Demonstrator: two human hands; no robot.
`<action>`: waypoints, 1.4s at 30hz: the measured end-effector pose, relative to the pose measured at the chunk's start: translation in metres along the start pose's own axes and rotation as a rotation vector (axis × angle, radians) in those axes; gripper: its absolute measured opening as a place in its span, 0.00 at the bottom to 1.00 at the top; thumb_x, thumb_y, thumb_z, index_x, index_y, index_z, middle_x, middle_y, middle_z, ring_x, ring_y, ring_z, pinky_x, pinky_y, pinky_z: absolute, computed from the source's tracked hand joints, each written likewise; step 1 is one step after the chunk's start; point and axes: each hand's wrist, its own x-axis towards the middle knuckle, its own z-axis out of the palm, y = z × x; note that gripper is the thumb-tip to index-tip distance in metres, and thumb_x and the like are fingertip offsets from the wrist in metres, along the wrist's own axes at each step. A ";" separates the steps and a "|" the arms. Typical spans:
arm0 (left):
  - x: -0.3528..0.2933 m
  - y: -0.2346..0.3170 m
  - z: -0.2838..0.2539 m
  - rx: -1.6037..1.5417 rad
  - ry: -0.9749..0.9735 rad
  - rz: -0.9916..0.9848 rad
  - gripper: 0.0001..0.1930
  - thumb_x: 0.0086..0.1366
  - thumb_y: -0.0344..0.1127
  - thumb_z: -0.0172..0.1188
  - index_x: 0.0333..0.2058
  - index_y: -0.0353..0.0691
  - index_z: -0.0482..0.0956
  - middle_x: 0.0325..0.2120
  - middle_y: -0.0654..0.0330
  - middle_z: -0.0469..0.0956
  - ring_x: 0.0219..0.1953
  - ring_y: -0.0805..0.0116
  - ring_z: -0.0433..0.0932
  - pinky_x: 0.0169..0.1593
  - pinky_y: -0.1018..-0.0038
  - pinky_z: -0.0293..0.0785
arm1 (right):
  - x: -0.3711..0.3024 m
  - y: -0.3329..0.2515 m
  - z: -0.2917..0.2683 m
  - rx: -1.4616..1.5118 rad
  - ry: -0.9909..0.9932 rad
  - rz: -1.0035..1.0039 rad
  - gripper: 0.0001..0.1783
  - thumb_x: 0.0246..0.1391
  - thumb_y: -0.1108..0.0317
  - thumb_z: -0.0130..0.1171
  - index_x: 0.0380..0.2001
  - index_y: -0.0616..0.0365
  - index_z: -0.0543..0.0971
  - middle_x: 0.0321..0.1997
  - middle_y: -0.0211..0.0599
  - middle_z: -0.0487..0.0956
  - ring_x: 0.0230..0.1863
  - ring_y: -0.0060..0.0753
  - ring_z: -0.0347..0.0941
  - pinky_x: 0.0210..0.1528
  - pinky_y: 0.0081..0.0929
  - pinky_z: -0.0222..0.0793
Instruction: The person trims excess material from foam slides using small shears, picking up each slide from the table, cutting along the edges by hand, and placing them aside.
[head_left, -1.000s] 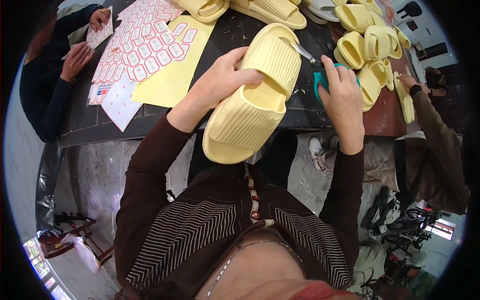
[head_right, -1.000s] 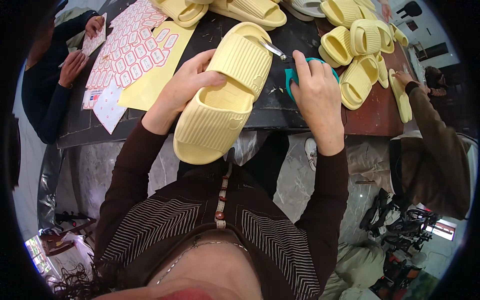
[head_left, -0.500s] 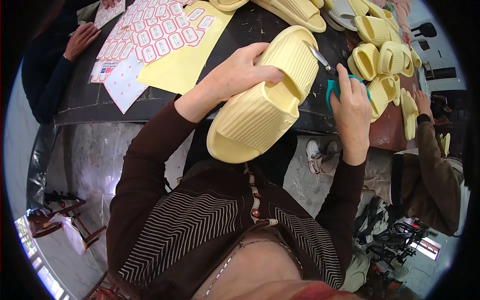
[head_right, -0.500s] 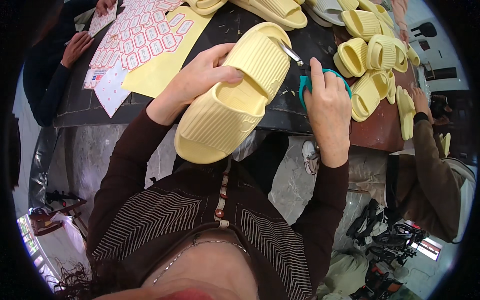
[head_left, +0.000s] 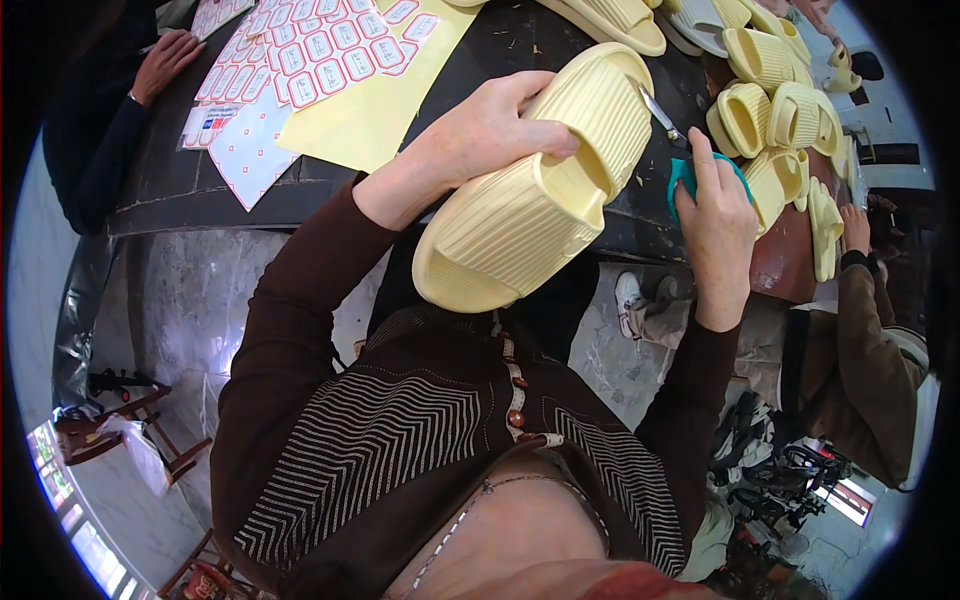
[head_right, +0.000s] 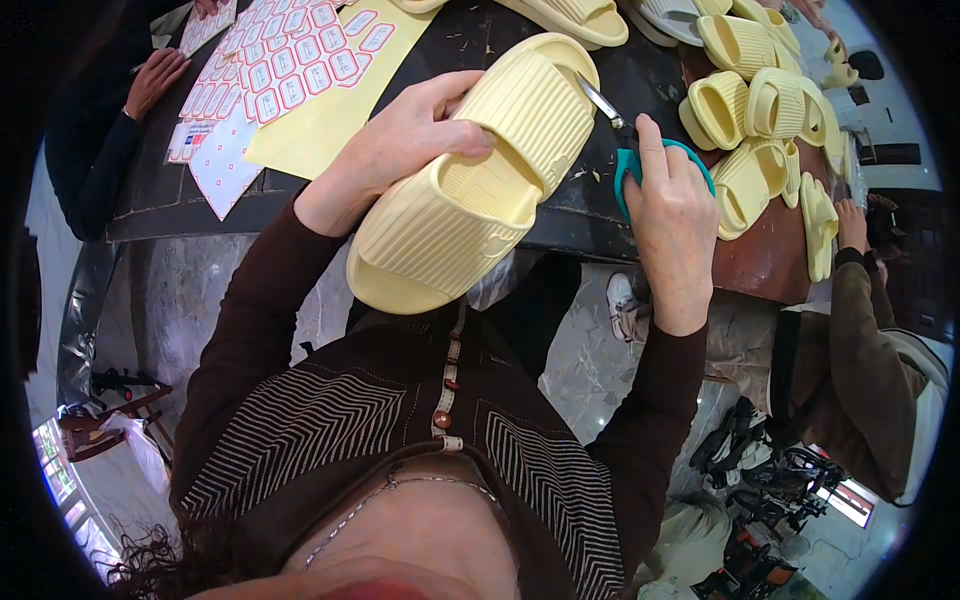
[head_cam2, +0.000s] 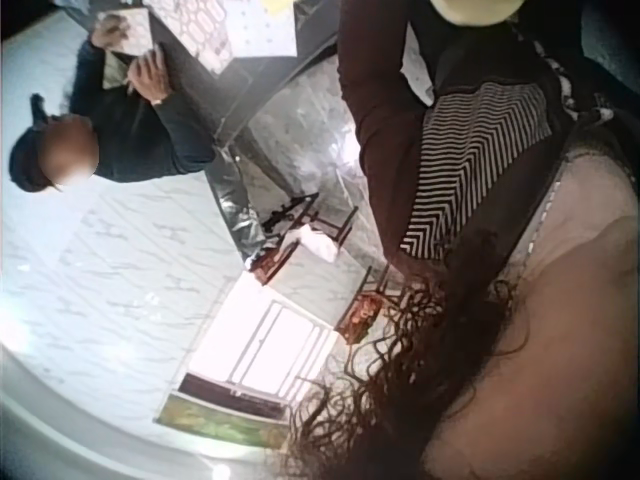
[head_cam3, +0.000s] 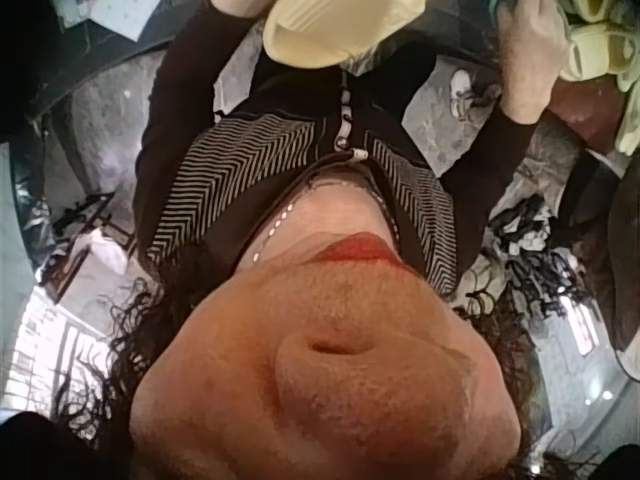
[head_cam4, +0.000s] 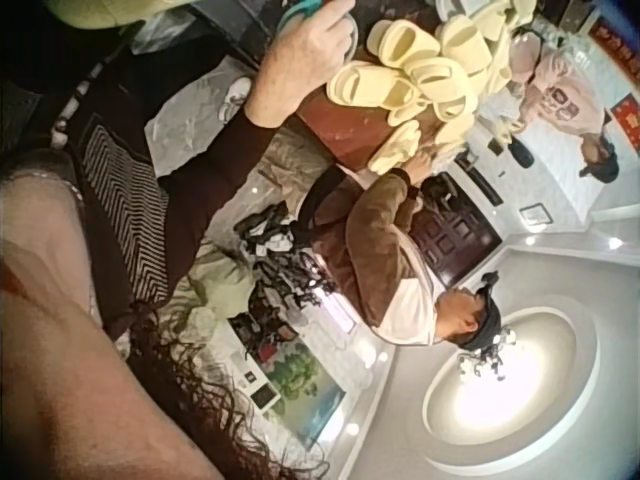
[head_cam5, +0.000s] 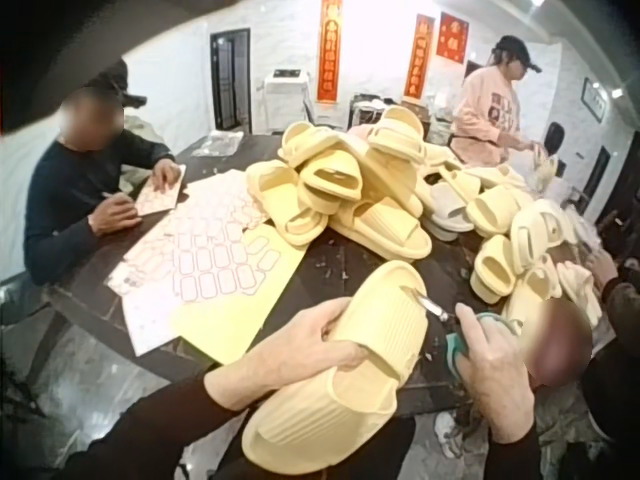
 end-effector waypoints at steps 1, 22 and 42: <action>0.000 0.000 -0.001 0.024 -0.018 -0.012 0.33 0.51 0.37 0.60 0.55 0.26 0.67 0.43 0.51 0.76 0.45 0.67 0.76 0.50 0.75 0.71 | 0.000 0.000 0.000 0.001 0.000 0.000 0.29 0.45 0.74 0.63 0.54 0.55 0.73 0.29 0.37 0.73 0.31 0.39 0.73 0.34 0.34 0.71; -0.003 0.003 -0.004 -0.025 -0.102 -0.041 0.36 0.51 0.38 0.60 0.58 0.27 0.64 0.46 0.52 0.75 0.48 0.67 0.75 0.53 0.74 0.70 | 0.000 0.005 0.007 0.219 0.000 0.100 0.30 0.46 0.76 0.62 0.55 0.53 0.71 0.35 0.42 0.76 0.35 0.44 0.75 0.36 0.37 0.71; 0.041 0.024 0.007 -1.104 -0.351 -0.433 0.17 0.64 0.34 0.58 0.48 0.29 0.73 0.42 0.49 0.80 0.40 0.61 0.82 0.47 0.67 0.80 | -0.033 0.024 0.083 0.343 0.075 0.469 0.26 0.49 0.66 0.61 0.53 0.53 0.71 0.40 0.46 0.77 0.39 0.52 0.76 0.39 0.44 0.72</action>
